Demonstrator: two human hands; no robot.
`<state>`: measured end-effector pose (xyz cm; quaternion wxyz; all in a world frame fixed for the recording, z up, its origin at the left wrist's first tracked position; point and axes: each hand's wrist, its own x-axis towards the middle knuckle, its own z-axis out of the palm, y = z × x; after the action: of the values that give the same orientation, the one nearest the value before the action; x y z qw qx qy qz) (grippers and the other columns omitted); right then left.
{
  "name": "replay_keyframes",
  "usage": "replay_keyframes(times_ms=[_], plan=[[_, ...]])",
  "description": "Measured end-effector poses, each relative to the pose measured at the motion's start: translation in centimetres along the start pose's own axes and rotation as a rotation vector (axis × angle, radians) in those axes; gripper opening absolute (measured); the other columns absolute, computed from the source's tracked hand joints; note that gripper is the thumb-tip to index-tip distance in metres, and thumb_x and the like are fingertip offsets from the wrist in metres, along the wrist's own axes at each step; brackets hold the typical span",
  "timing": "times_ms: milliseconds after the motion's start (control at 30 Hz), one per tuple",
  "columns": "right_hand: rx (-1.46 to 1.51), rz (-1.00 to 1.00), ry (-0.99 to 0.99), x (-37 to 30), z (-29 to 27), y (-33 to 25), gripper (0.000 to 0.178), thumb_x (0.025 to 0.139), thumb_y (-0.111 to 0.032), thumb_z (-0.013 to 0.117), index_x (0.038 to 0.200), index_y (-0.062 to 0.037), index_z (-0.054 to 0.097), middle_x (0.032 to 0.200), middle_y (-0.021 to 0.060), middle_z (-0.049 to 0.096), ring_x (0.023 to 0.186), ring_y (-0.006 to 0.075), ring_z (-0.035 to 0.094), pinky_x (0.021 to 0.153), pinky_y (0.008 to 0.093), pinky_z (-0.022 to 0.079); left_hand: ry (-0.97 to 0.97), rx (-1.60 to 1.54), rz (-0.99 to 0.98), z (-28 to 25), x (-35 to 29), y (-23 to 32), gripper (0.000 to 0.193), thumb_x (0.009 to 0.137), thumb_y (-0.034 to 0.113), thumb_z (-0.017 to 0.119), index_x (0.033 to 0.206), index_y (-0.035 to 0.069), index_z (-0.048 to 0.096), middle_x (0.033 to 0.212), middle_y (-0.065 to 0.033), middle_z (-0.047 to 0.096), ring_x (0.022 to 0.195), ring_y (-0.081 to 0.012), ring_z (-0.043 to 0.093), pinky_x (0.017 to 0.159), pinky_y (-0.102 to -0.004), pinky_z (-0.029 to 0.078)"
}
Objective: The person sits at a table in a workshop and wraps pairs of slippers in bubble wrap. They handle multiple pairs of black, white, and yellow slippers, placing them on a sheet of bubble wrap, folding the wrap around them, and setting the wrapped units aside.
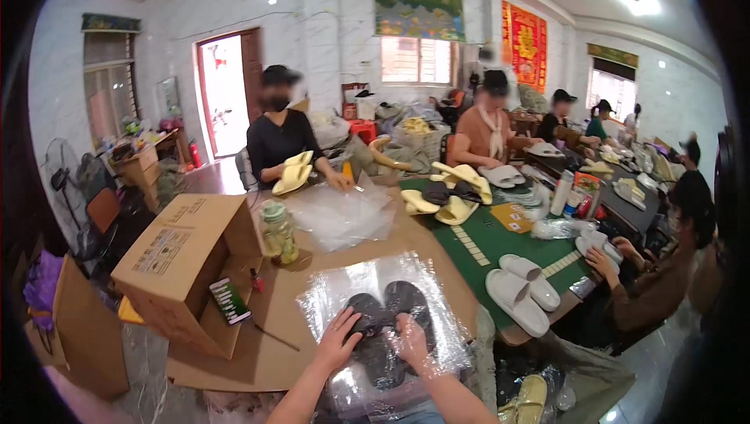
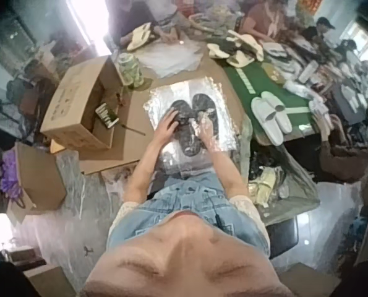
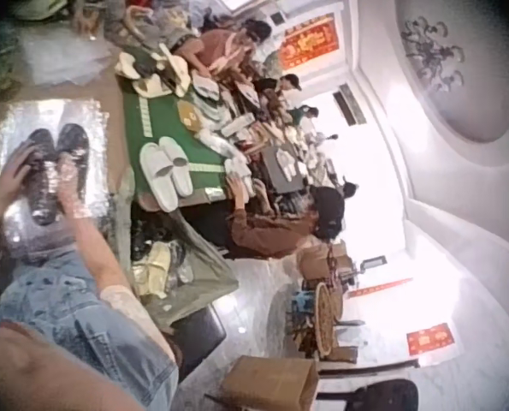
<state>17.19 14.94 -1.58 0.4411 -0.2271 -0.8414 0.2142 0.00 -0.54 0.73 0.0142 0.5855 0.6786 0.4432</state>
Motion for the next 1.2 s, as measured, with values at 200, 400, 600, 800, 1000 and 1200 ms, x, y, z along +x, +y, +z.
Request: replay_keyframes(times_ms=[200, 400, 600, 800, 1000, 1200], plan=[[-0.021, 0.097, -0.061, -0.2, 0.5, -0.7, 0.042, 0.086, -0.034, 0.078, 0.108, -0.0045, 0.056, 0.084, 0.0158, 0.061, 0.080, 0.0393, 0.063, 0.071, 0.0483, 0.050, 0.020, -0.010, -0.019, -0.7, -0.3, 0.1, 0.050, 0.098, 0.031, 0.063, 0.143, 0.013, 0.057, 0.155, -0.0163, 0.046, 0.145, -0.0387, 0.039, 0.120, -0.0456, 0.032], [-0.007, 0.078, -0.058, 0.0, 0.1, -0.4, 0.040, 0.086, -0.031, 0.079, 0.106, -0.0041, 0.056, 0.080, 0.0130, 0.058, 0.075, 0.0361, 0.061, 0.068, 0.0450, 0.050, 0.009, -0.037, -0.041, -0.3, -0.3, 0.2, 0.049, 0.098, 0.031, 0.062, 0.143, 0.012, 0.057, 0.156, -0.0149, 0.046, 0.147, -0.0373, 0.037, 0.121, -0.0455, 0.030], [0.008, 0.085, -0.049, -0.4, 0.7, 0.3, 0.041, 0.086, -0.031, 0.079, 0.106, -0.0040, 0.056, 0.080, 0.0128, 0.058, 0.074, 0.0348, 0.061, 0.067, 0.0449, 0.049, 0.011, -0.023, -0.047, -0.4, -0.3, 0.1, 0.050, 0.098, 0.032, 0.063, 0.143, 0.012, 0.057, 0.156, -0.0143, 0.046, 0.147, -0.0372, 0.037, 0.121, -0.0455, 0.030], [0.005, 0.093, -0.045, -0.2, 0.5, -0.2, 0.042, 0.085, -0.032, 0.079, 0.106, -0.0040, 0.056, 0.080, 0.0135, 0.059, 0.075, 0.0359, 0.062, 0.069, 0.0459, 0.050, 0.016, -0.026, -0.067, -0.6, -0.4, 0.7, 0.050, 0.097, 0.032, 0.064, 0.143, 0.013, 0.058, 0.156, -0.0125, 0.047, 0.147, -0.0364, 0.037, 0.121, -0.0446, 0.031], [-0.033, 0.099, -0.070, -0.3, 1.0, 0.5, 0.042, 0.087, -0.033, 0.078, 0.108, -0.0039, 0.057, 0.080, 0.0139, 0.059, 0.075, 0.0356, 0.063, 0.069, 0.0448, 0.051, 0.025, -0.023, -0.050, -0.6, -0.3, 0.4, 0.049, 0.096, 0.030, 0.066, 0.141, 0.013, 0.058, 0.156, -0.0129, 0.047, 0.146, -0.0369, 0.039, 0.120, -0.0453, 0.032], [0.006, 0.081, -0.045, -0.1, 0.7, 0.0, 0.041, 0.086, -0.032, 0.079, 0.106, -0.0045, 0.056, 0.079, 0.0127, 0.059, 0.074, 0.0347, 0.063, 0.069, 0.0452, 0.051, 0.023, -0.032, -0.070, -0.5, -0.3, 0.4, 0.049, 0.096, 0.029, 0.066, 0.141, 0.012, 0.059, 0.155, -0.0133, 0.048, 0.146, -0.0367, 0.039, 0.120, -0.0453, 0.031]])
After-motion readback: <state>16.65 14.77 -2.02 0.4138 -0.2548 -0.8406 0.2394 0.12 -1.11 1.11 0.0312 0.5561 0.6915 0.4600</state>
